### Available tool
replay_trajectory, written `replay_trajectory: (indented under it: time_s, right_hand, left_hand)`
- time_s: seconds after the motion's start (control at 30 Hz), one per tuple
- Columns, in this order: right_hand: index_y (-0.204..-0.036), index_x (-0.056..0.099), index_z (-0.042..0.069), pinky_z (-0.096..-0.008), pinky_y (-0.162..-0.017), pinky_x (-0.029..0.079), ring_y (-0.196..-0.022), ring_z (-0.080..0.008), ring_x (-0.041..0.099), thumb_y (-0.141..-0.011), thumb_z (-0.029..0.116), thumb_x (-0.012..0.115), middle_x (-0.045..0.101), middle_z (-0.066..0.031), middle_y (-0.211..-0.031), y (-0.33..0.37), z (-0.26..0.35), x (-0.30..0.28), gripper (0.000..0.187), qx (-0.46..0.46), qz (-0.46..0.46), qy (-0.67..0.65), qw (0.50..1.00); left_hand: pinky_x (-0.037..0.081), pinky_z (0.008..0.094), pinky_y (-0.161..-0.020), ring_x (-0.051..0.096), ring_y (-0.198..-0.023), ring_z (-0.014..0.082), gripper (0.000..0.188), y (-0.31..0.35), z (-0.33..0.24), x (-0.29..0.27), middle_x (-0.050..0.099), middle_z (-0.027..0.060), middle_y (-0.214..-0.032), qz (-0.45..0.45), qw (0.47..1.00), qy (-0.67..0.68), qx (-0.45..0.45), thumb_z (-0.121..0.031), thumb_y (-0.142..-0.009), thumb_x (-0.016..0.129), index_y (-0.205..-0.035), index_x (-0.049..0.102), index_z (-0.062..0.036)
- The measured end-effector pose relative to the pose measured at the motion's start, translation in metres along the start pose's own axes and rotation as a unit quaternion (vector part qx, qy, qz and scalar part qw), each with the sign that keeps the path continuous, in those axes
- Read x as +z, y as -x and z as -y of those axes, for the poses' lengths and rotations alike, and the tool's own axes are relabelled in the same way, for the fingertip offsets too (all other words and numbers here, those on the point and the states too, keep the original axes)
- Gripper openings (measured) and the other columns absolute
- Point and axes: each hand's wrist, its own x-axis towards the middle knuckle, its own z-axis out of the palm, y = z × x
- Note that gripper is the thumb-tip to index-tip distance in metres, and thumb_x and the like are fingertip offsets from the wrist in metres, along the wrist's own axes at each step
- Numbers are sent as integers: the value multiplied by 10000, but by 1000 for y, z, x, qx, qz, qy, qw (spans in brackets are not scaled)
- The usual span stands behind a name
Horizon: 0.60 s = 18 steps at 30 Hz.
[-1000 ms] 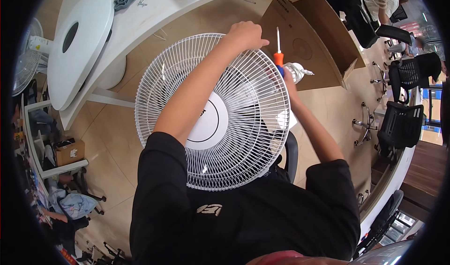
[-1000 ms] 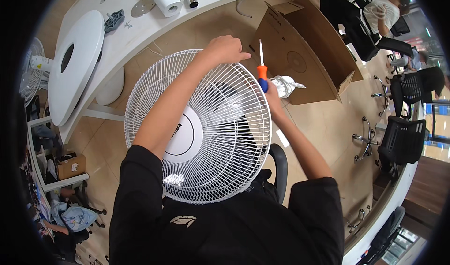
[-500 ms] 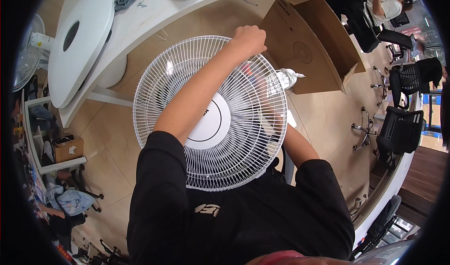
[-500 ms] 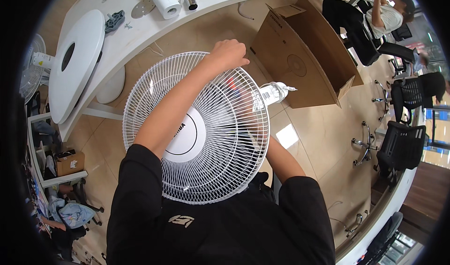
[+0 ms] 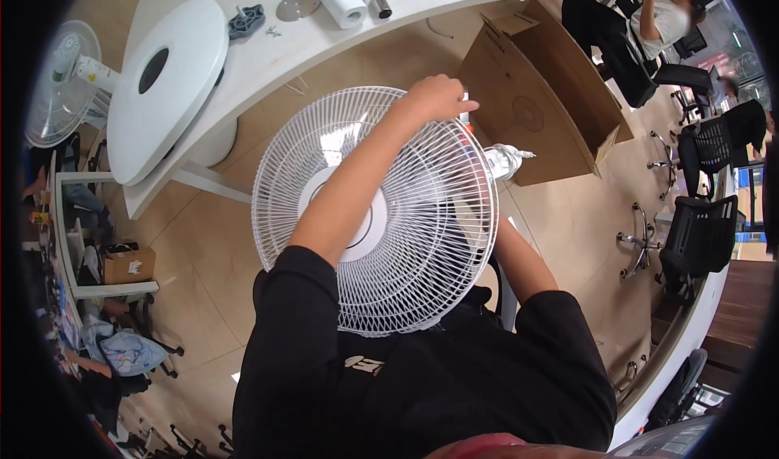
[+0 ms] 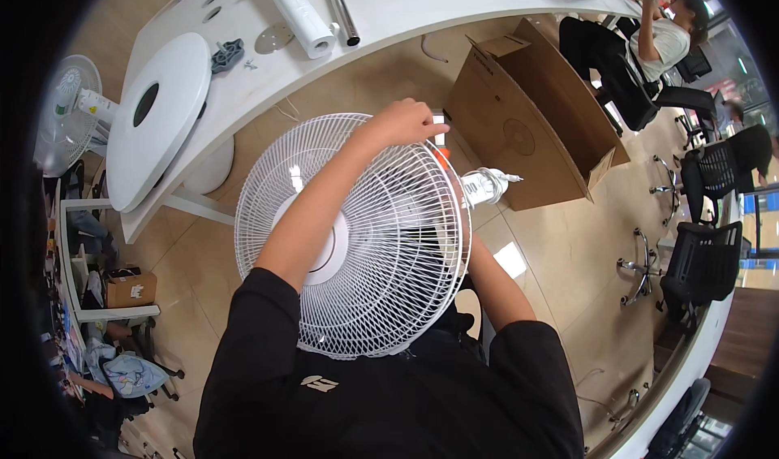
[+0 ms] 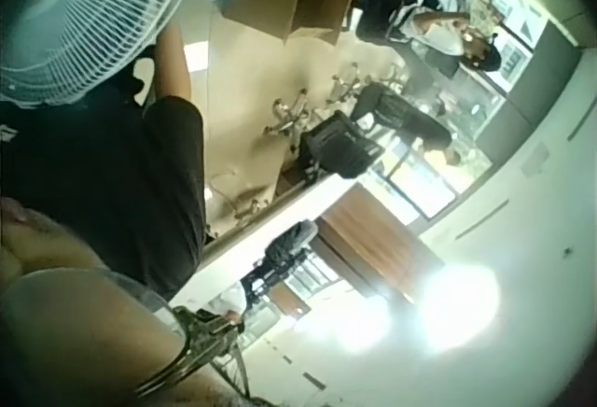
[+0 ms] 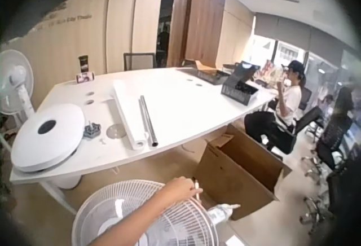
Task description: The person disassembles a fan by removing the front grille, fan blade, and rear grille, then unscrews the motor housing using a screwdriver.
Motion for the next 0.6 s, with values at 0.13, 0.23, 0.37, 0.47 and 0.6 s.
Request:
replay_trajectory:
  time_s: [0.13, 0.23, 0.37, 0.47, 0.6]
  right_hand:
    - [-1029, 656, 13, -303, -725, 562, -860, -161, 702, -936, 163, 705, 698, -59, -891, 27, 43, 0, 184, -68, -137, -106, 983]
    - [-1046, 645, 9, -297, -744, 552, -859, -154, 690, -965, 228, 695, 703, -75, -926, 82, 103, 10, 239, -90, -60, -14, 994]
    - [-1001, 679, -7, -246, -690, 487, -786, -76, 624, -924, 293, 771, 669, -18, -829, 93, 116, 35, 322, -47, -8, 173, 984]
    - [-953, 635, 39, -231, -609, 462, -689, -68, 588, -872, 275, 826, 654, 0, -838, 94, 116, 48, 314, -50, 57, 96, 992]
    - [-937, 588, 91, -204, -498, 384, -594, -33, 517, -904, 241, 792, 577, 44, -755, 83, 115, 38, 255, -12, 76, 51, 996]
  left_hand:
    - [551, 467, -762, 704, -776, 353, 516, -6, 1, 14, 721, 182, -767, -27, 999, 23, -1, -509, -930, 641, -794, 742, -21]
    - [550, 451, -739, 708, -770, 337, 453, -1, 1, 2, 724, 175, -785, -26, 998, 52, -24, -463, -931, 660, -824, 732, -29]
    - [540, 442, -693, 697, -743, 328, 399, 14, -5, -3, 712, 164, -765, -134, 987, 91, -12, -407, -928, 676, -813, 718, -28]
    - [518, 437, -663, 666, -716, 323, 361, 43, -9, -6, 677, 148, -734, -215, 972, 90, -19, -350, -923, 686, -773, 683, -21]
    - [494, 433, -666, 629, -720, 316, 304, 96, -25, -4, 631, 131, -741, -340, 937, 37, 79, -277, -903, 711, -762, 639, -18]
